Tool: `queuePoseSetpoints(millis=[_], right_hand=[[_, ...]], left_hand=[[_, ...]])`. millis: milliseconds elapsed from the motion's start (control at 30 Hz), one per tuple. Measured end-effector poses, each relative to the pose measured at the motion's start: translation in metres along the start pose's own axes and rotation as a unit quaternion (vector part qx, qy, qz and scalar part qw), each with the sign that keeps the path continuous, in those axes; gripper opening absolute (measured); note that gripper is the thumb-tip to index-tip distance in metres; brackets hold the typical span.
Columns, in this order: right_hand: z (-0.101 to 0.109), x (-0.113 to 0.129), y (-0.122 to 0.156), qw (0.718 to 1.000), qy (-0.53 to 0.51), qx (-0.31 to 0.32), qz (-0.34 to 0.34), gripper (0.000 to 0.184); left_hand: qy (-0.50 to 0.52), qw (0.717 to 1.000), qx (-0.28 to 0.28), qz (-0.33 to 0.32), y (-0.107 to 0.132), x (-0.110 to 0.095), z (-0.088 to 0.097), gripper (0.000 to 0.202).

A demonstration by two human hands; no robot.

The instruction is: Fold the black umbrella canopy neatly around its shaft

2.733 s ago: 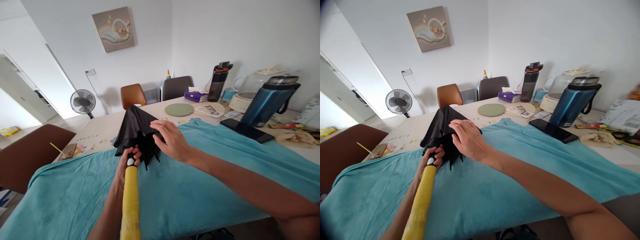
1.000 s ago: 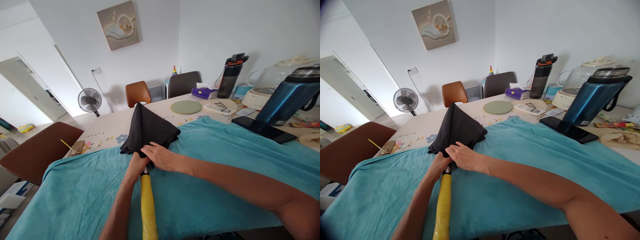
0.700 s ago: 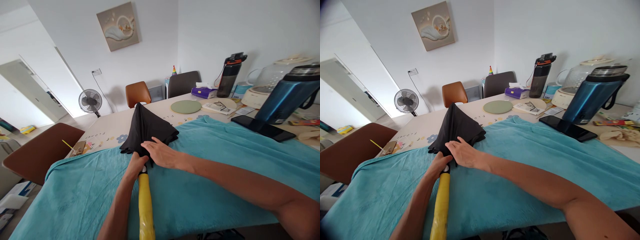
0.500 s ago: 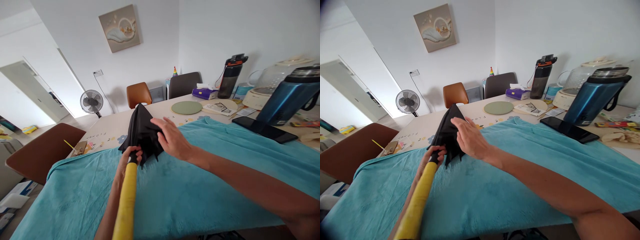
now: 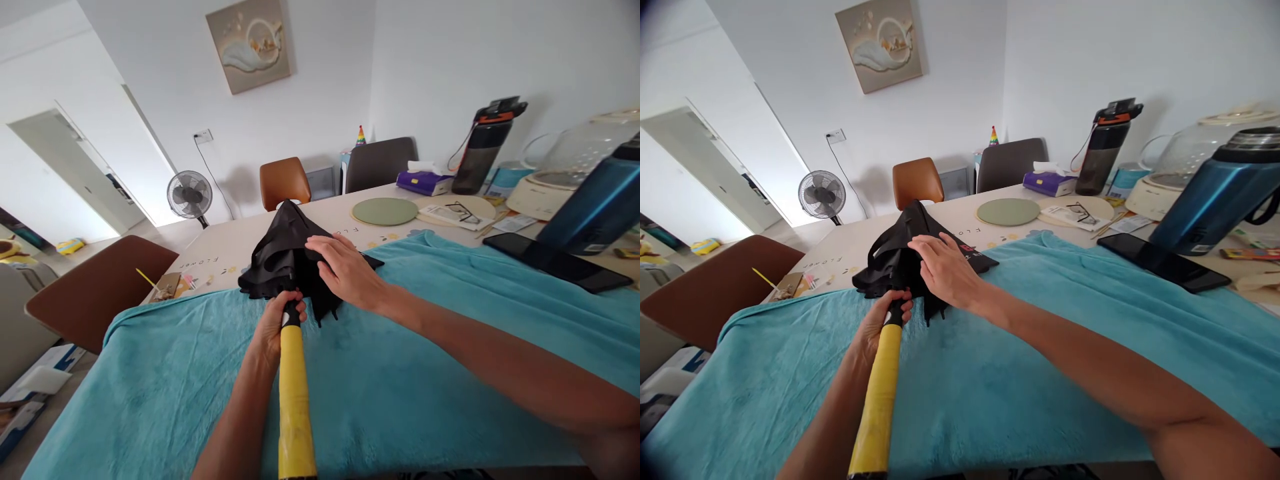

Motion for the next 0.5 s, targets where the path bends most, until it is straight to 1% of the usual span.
queuePoseSetpoints(millis=[100, 167, 267, 367, 500], right_hand=[[-0.010, -0.003, 0.000, 1.000, -0.015, 0.019, 0.011, 0.039], [-0.016, -0.004, 0.000, 0.999, -0.029, 0.030, 0.027, 0.039], [-0.023, -0.005, 0.002, 0.997, -0.041, 0.040, 0.046, 0.035], [-0.026, -0.006, 0.005, 0.997, -0.040, 0.044, 0.058, 0.029], [-0.028, -0.007, 0.012, 0.996, -0.048, 0.069, 0.043, 0.030]], left_hand=[[-0.031, 0.999, -0.028, -0.017, 0.000, 0.002, 0.001, 0.014], [-0.051, 0.998, -0.035, -0.026, -0.002, 0.005, 0.001, 0.013], [-0.062, 0.997, -0.037, -0.027, -0.005, 0.009, 0.002, 0.012], [-0.057, 0.998, -0.031, -0.026, -0.006, 0.009, 0.002, 0.011], [-0.034, 0.999, -0.015, -0.031, -0.005, 0.006, 0.001, 0.011]])
Point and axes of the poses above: each hand's wrist, its own y-axis away from the middle knuckle, its own z-axis out of the back of the hand, x = y × z, the point moved 2 cm from there along -y, towards the middle knuckle, and after that the axes turned 15 degrees about -x, right-handed, at the moved point
